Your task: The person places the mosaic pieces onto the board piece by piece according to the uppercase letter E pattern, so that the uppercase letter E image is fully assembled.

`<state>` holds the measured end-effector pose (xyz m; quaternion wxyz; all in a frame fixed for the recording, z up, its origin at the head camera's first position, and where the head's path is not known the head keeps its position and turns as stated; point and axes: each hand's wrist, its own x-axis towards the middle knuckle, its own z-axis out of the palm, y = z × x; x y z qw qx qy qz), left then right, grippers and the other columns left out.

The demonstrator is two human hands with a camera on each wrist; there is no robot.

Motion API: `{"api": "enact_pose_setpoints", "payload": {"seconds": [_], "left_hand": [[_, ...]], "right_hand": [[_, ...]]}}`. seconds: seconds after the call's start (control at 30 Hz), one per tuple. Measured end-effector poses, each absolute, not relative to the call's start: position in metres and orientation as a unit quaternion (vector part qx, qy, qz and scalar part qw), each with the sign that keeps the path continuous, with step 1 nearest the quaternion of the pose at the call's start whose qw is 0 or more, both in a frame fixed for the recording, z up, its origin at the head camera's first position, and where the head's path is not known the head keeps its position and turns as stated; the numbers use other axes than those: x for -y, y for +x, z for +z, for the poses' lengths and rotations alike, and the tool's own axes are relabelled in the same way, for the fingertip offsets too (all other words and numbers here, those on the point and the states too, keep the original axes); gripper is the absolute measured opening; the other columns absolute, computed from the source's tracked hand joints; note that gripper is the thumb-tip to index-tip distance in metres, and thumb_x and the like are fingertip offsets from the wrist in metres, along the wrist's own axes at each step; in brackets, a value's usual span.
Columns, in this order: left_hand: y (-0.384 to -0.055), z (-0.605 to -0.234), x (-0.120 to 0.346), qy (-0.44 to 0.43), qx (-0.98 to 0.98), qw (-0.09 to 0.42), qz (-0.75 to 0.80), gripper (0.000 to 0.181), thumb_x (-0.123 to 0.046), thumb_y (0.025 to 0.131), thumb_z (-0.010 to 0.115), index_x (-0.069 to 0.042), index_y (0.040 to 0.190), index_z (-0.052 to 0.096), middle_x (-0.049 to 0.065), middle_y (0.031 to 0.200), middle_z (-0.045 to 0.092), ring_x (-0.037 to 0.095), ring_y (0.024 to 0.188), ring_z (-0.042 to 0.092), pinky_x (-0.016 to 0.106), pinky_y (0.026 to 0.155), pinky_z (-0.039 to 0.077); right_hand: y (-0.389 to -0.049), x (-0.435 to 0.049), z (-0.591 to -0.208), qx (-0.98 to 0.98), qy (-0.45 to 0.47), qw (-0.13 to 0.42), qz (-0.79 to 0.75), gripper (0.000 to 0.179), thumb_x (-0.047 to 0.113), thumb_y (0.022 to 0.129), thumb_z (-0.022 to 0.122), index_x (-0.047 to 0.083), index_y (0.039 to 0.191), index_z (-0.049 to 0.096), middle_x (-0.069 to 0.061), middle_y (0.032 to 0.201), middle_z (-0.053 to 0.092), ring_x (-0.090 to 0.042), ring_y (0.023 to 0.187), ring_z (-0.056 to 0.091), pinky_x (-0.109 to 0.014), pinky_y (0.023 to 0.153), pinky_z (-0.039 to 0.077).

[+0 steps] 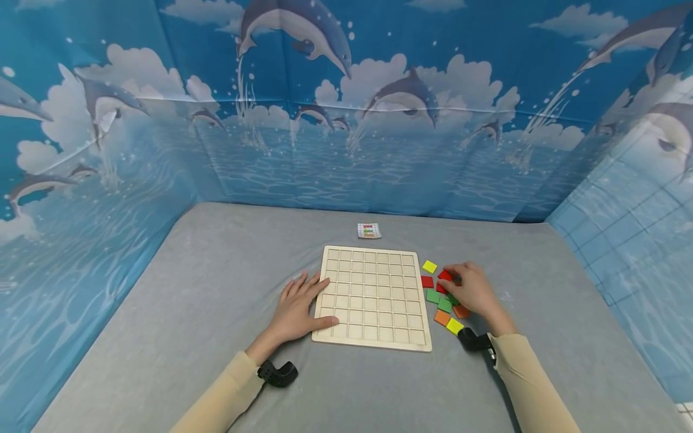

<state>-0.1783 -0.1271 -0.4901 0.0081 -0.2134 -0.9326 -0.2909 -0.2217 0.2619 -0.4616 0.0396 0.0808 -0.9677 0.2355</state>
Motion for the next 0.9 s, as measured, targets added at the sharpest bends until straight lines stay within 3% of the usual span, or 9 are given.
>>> {"api": "enact_pose_setpoints", "payload": {"seconds": [0.23,0.47,0.9], "left_hand": [[-0.18,-0.492,0.126,-0.207,0.934,0.024,-0.289,0.095,-0.062,0.076,0.068,-0.008,0.147,0.034,0.01,0.152,0.03,0.033,0.141,0.013,0.051,0.109,0.006],[-0.18,-0.493,0.127,-0.209,0.936,0.011,-0.283,0.088,-0.061,0.078,0.066,-0.016,0.147,0.036,0.006,0.153,0.027,0.029,0.142,0.01,0.048,0.11,0.004],[-0.18,-0.491,0.128,-0.221,0.931,0.02,-0.289,0.082,-0.058,0.079,0.067,-0.019,0.146,0.04,0.009,0.152,0.028,0.032,0.142,0.012,0.051,0.11,0.005]], "right_hand": [[-0.225,-0.262,-0.461,0.97,0.052,0.024,0.237,0.029,0.011,0.09,0.065,-0.009,0.112,0.061,-0.024,0.104,0.053,-0.036,0.092,0.047,-0.05,0.079,0.044],[-0.223,-0.263,-0.458,0.97,0.042,0.007,0.24,0.023,0.006,0.09,0.063,-0.007,0.109,0.06,-0.023,0.102,0.054,-0.036,0.092,0.047,-0.05,0.08,0.045],[-0.219,-0.261,-0.45,0.97,0.042,0.001,0.238,0.014,0.008,0.085,0.07,0.004,0.09,0.058,-0.01,0.081,0.058,-0.024,0.069,0.049,-0.036,0.058,0.044]]}}
